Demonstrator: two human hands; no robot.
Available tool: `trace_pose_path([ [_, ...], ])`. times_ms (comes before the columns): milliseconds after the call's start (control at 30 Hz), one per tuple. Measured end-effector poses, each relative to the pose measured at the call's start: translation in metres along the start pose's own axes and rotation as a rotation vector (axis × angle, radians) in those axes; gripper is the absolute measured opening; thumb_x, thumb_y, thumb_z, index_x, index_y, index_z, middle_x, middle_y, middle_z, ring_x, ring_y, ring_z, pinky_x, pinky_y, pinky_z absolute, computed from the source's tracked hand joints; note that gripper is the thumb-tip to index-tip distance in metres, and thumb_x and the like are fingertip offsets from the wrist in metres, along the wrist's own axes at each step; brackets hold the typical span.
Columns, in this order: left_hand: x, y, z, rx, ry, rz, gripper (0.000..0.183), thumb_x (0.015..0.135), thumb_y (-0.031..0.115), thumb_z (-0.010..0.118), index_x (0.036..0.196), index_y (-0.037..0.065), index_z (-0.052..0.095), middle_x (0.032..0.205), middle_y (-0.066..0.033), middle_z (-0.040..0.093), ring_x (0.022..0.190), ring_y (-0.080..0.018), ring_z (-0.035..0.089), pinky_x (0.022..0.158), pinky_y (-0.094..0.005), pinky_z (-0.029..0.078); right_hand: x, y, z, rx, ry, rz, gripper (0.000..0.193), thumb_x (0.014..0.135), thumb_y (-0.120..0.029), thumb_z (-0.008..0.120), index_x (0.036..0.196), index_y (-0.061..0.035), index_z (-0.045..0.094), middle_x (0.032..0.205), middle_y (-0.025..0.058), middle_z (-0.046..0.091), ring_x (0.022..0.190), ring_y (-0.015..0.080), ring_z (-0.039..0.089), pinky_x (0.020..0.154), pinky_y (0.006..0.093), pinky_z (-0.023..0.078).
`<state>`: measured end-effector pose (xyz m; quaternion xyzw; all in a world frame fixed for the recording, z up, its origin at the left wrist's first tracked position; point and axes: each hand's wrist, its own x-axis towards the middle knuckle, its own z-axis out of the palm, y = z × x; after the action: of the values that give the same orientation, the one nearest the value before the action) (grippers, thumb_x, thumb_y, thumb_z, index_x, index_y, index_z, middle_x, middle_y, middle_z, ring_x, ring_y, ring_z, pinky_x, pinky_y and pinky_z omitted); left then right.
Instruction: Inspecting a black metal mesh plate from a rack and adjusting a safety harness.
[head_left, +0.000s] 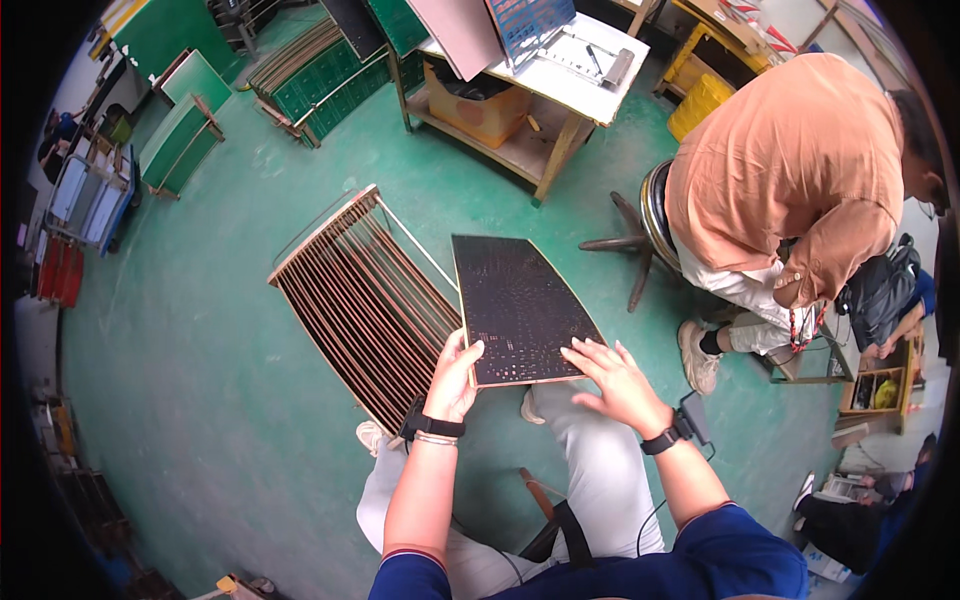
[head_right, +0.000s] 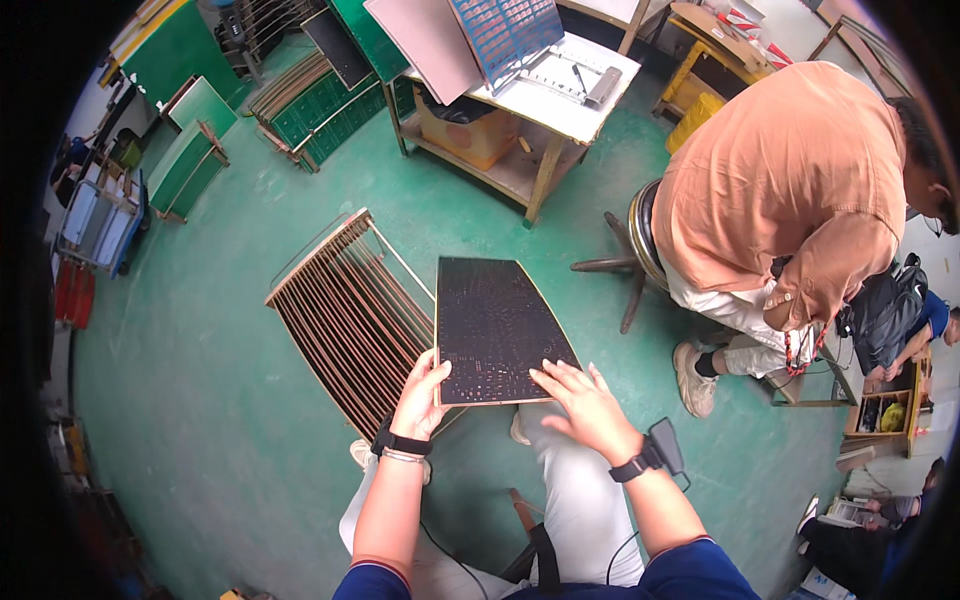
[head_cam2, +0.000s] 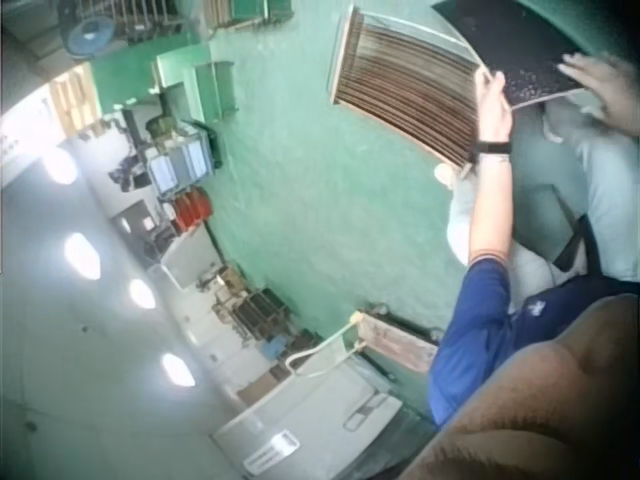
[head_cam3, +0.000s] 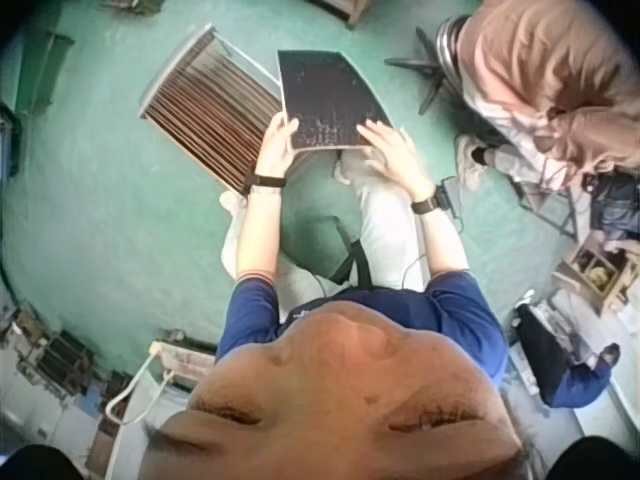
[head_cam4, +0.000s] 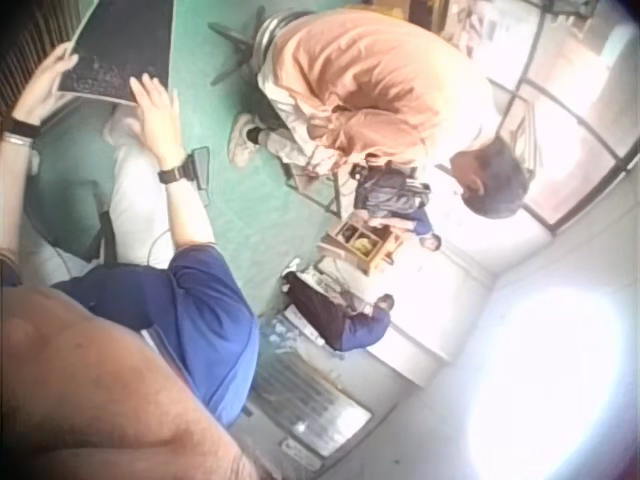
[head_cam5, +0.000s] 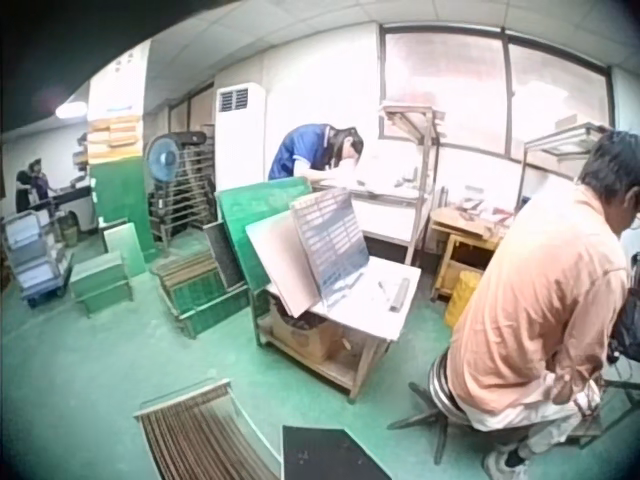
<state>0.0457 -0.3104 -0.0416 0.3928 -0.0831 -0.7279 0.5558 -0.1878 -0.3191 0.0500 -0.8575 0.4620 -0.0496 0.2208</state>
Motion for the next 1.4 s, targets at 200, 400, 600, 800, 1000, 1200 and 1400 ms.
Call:
trace_pose_path([
  [200,0.026,0.013,0.014,-0.104,-0.017,-0.105,0.038,0.085,0.020,0.040,0.118,0.004,0.031,0.111,-0.0141,0.042,0.092,-0.0224,0.051,0.075,-0.0362,0.046,0.065,0.060,0.016,-0.216,0.373,-0.091,0.028,0.068,-0.006,0.051,0.093,-0.0156,0.056,0.090,0.0028,0.059,0.087,0.0186,0.055,0.074,0.0329,0.044],
  [400,0.016,0.007,-0.047,0.278,0.067,0.049,0.040,0.086,0.028,0.039,0.115,0.001,0.038,0.108,-0.0116,0.048,0.093,-0.0181,0.050,0.079,-0.0304,0.041,0.151,0.089,-0.021,-0.137,0.426,0.128,0.012,0.072,-0.013,0.054,0.084,-0.0098,0.053,0.071,0.0111,0.056,0.066,0.0294,0.054,0.053,0.0350,0.043],
  [600,0.013,-0.042,-0.104,0.640,0.149,0.020,0.021,0.081,0.008,0.044,0.101,0.002,0.050,0.093,-0.0040,0.055,0.080,-0.0092,0.050,0.071,-0.0208,0.040,0.217,0.117,-0.044,-0.071,0.449,0.137,0.020,0.073,-0.014,0.056,0.090,-0.0039,0.052,0.074,0.0182,0.055,0.070,0.0333,0.054,0.058,0.0335,0.043],
  [800,0.013,-0.049,-0.107,0.822,0.107,0.029,0.022,0.079,0.009,0.046,0.100,0.004,0.051,0.090,-0.0101,0.057,0.079,-0.0169,0.056,0.070,-0.0257,0.042,0.273,0.172,-0.058,-0.130,0.455,0.290,0.026,0.073,-0.015,0.058,0.095,-0.0033,0.051,0.083,0.0174,0.057,0.080,0.0289,0.056,0.065,0.0322,0.043],
  [1000,0.005,-0.044,-0.109,0.940,0.083,0.146,0.022,0.076,0.008,0.047,0.097,0.004,0.052,0.088,-0.0117,0.057,0.078,-0.0230,0.055,0.069,-0.0291,0.042,0.286,0.187,-0.067,-0.365,0.644,0.185,0.032,0.068,-0.016,0.062,0.097,-0.0093,0.054,0.088,0.0097,0.056,0.079,0.0238,0.055,0.068,0.0313,0.043],
  [1200,-0.003,-0.035,-0.107,0.901,0.072,0.126,0.021,0.077,0.009,0.047,0.097,0.004,0.052,0.090,-0.0134,0.055,0.081,-0.0252,0.054,0.070,-0.0305,0.042,0.272,0.173,-0.047,-0.556,0.847,0.165,0.051,0.068,-0.013,0.061,0.115,-0.0178,0.042,0.110,0.0085,0.046,0.100,0.0249,0.044,0.082,0.0368,0.035],
  [1400,-0.006,-0.028,-0.098,0.996,0.024,0.287,0.022,0.079,0.008,0.045,0.100,0.004,0.051,0.090,-0.0118,0.056,0.082,-0.0195,0.055,0.072,-0.0268,0.041,0.229,0.085,0.069,-0.104,0.523,-0.057,0.030,0.071,-0.001,0.051,0.100,-0.0024,0.050,0.102,0.0133,0.051,0.096,0.0287,0.047,0.084,0.0359,0.036],
])
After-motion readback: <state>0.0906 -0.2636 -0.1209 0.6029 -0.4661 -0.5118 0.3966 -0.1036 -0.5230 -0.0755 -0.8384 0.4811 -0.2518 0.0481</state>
